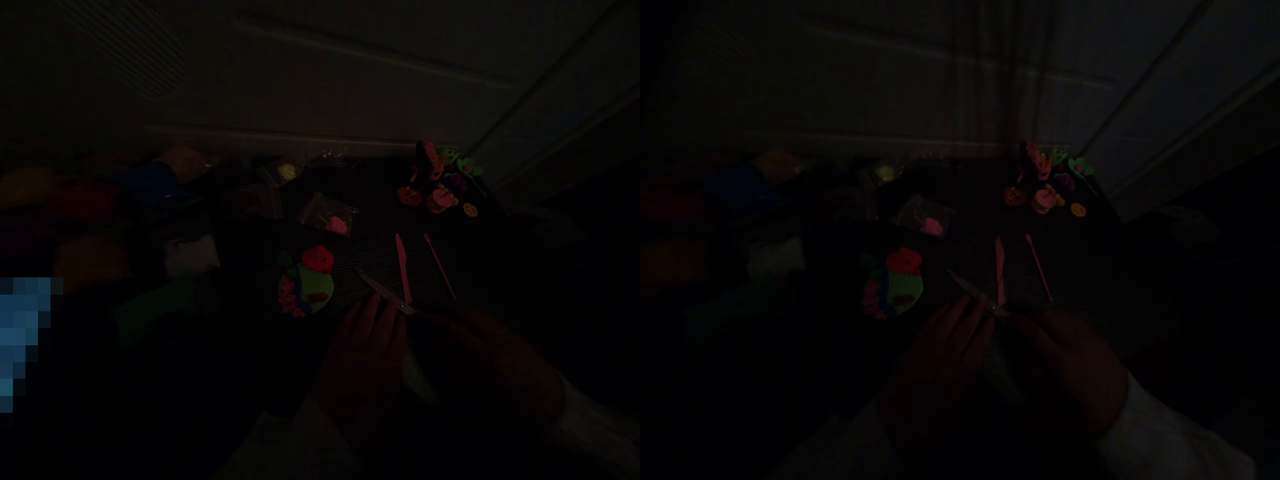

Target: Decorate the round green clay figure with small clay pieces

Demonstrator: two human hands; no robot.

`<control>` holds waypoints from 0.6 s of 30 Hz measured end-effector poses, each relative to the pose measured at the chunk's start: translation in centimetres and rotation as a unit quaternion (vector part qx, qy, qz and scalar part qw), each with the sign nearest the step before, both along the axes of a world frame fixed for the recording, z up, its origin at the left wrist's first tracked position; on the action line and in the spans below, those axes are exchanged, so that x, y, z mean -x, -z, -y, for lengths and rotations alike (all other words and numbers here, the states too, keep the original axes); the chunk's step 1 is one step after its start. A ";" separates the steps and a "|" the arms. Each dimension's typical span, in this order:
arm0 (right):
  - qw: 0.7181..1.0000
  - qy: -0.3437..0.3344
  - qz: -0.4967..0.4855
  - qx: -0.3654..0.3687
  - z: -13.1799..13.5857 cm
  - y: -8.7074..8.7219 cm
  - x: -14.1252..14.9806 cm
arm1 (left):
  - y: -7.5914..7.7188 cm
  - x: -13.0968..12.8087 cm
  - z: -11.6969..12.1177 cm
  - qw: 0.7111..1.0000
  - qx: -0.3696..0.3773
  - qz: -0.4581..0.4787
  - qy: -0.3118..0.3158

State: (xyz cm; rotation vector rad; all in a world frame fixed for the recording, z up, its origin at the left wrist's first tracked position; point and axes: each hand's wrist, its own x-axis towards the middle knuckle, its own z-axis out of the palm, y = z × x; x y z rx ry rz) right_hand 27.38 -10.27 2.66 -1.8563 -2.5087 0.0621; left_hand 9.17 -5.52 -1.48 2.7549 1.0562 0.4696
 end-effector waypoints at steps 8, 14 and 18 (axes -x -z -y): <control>0.993 0.033 -0.083 -0.071 -6.5 -1.8 2.3 | 0.4 -0.5 0.8 0.996 -0.042 0.051 -0.057; 0.992 0.051 -0.104 -0.043 -10.1 0.2 4.6 | 0.4 0.0 0.9 0.994 -0.056 0.071 -0.065; 0.990 0.052 -0.125 -0.043 -10.4 1.0 4.8 | 0.0 0.6 0.3 0.993 -0.047 0.054 -0.095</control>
